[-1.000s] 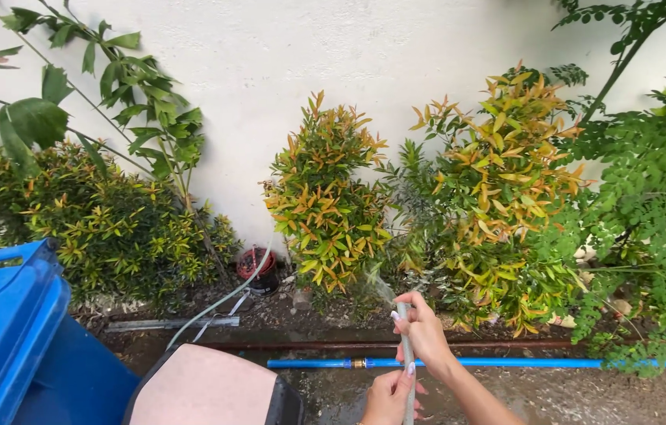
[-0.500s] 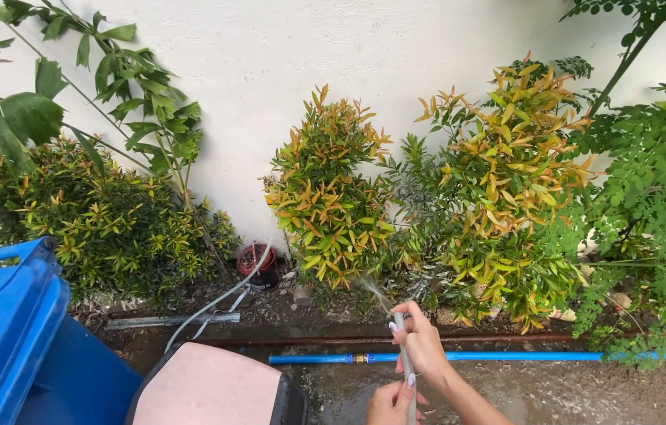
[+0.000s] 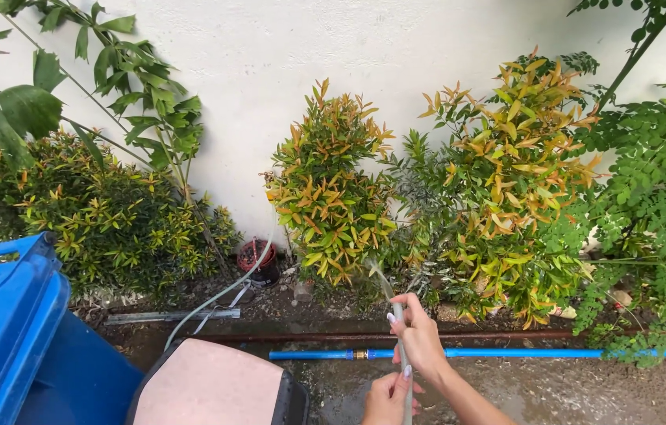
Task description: Watering garden plants using a hose.
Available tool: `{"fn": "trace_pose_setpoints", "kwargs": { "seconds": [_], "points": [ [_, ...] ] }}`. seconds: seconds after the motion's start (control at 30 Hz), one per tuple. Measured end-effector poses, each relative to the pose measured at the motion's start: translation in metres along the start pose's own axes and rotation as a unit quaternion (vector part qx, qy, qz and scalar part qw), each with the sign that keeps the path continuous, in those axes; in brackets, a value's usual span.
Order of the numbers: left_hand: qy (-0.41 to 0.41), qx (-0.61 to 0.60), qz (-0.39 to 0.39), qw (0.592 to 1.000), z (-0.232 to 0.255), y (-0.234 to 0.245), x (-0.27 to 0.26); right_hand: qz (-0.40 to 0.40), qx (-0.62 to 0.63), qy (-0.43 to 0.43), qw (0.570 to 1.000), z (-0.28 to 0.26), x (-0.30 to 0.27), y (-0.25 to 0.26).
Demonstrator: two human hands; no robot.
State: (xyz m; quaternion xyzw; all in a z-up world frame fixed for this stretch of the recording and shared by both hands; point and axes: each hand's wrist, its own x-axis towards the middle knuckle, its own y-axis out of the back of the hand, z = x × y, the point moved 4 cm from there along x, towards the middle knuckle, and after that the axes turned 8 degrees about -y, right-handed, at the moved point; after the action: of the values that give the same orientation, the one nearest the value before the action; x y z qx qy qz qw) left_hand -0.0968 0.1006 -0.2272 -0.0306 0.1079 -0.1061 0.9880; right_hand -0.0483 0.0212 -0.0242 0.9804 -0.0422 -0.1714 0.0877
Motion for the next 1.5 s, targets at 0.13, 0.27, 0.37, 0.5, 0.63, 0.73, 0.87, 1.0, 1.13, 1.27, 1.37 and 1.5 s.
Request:
{"fn": "trace_pose_setpoints", "kwargs": {
  "seconds": [0.13,0.27,0.37,0.5,0.63,0.73,0.87,1.0,1.13,1.27,1.37,1.5],
  "points": [
    [-0.022,0.001,0.019,1.000,0.015,0.001,0.003,0.012,0.003,0.031,0.999,-0.015,-0.003,-0.001],
    [-0.045,-0.022,0.023,0.998,0.017,0.001,0.009,-0.003,-0.001,0.028,1.000,-0.030,-0.007,-0.004],
    [-0.056,-0.028,0.018,0.998,0.021,0.002,0.006,-0.018,-0.015,0.024,0.999,-0.031,-0.006,-0.007],
    [-0.036,-0.020,0.013,0.999,0.024,0.000,0.001,-0.053,-0.047,0.036,0.997,-0.025,-0.002,-0.012],
    [-0.025,-0.035,0.010,0.999,0.011,-0.003,0.004,-0.068,-0.060,0.023,0.996,-0.028,-0.004,-0.013],
    [-0.023,-0.051,0.004,0.998,0.005,-0.005,0.007,-0.081,-0.066,0.009,0.995,-0.025,-0.001,-0.012],
    [-0.023,-0.057,0.002,0.998,0.005,-0.007,0.006,-0.105,-0.049,0.001,0.993,-0.021,0.002,-0.011],
    [-0.030,-0.043,0.002,0.999,0.007,-0.002,0.012,-0.078,-0.027,0.006,0.997,-0.022,0.001,-0.008],
    [-0.048,-0.039,0.001,0.998,0.024,0.008,0.013,-0.013,-0.013,0.023,1.000,-0.023,0.001,-0.004],
    [-0.050,-0.066,-0.009,0.997,0.031,0.014,0.018,0.030,0.002,0.031,0.999,-0.032,0.001,-0.005],
    [-0.044,-0.077,-0.009,0.996,0.035,0.015,0.015,0.037,0.002,0.041,0.998,-0.034,0.000,-0.005],
    [-0.032,-0.087,-0.019,0.995,0.031,0.019,0.014,-0.008,0.015,0.039,0.999,-0.035,0.001,-0.011]
  ]
}}
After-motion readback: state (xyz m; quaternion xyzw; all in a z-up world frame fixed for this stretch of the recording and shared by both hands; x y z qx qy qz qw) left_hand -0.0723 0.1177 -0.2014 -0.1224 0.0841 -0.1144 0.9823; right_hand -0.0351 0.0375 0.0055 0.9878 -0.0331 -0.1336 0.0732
